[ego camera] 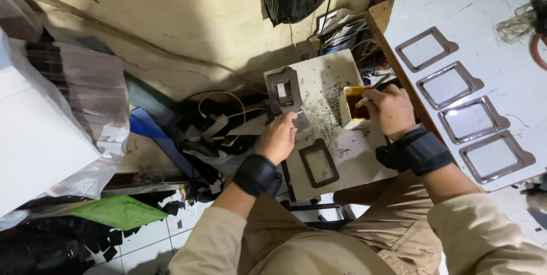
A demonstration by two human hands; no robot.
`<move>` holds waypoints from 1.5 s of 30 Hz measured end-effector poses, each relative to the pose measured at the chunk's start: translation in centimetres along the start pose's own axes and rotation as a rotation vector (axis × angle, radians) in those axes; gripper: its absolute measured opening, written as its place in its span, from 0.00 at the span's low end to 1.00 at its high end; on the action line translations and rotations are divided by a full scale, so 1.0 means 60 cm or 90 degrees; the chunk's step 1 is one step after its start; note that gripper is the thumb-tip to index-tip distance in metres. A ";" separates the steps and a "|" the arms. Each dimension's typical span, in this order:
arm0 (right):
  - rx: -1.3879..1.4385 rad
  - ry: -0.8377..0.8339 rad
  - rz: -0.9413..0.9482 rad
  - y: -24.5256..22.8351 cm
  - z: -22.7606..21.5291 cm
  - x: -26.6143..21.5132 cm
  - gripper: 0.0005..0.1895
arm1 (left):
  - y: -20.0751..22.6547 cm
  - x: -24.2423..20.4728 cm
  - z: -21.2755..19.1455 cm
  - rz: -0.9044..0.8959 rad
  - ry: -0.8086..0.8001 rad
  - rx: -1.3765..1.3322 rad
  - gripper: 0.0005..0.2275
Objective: Applying glue to the edges of small rectangular frames using a manual applicator
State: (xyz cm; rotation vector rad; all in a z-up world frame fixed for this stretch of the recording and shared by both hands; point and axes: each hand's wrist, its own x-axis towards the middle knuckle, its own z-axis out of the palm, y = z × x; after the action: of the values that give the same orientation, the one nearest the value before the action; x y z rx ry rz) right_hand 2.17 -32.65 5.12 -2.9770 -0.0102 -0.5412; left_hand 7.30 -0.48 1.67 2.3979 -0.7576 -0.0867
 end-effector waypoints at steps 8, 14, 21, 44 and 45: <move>-0.116 -0.027 -0.047 -0.005 0.019 0.009 0.09 | -0.021 0.006 -0.032 0.153 0.133 0.077 0.08; 0.041 -0.117 0.046 0.023 -0.004 0.025 0.11 | -0.044 -0.037 0.007 0.133 -0.020 0.274 0.09; 0.321 -0.244 0.181 0.013 -0.062 0.042 0.11 | -0.020 -0.021 -0.014 -0.017 -0.164 0.135 0.22; 0.580 -0.176 0.230 -0.093 -0.214 0.001 0.10 | -0.048 0.035 -0.006 -0.010 -0.243 0.170 0.13; 0.603 -0.178 0.241 -0.094 -0.217 0.003 0.10 | -0.052 0.031 -0.005 0.010 -0.228 0.110 0.11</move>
State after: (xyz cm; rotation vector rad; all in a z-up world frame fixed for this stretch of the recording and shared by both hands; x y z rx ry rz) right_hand -2.39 -28.56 17.88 -2.0247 0.2058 -0.0260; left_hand 10.50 0.72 0.34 2.5737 -0.9804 -0.4725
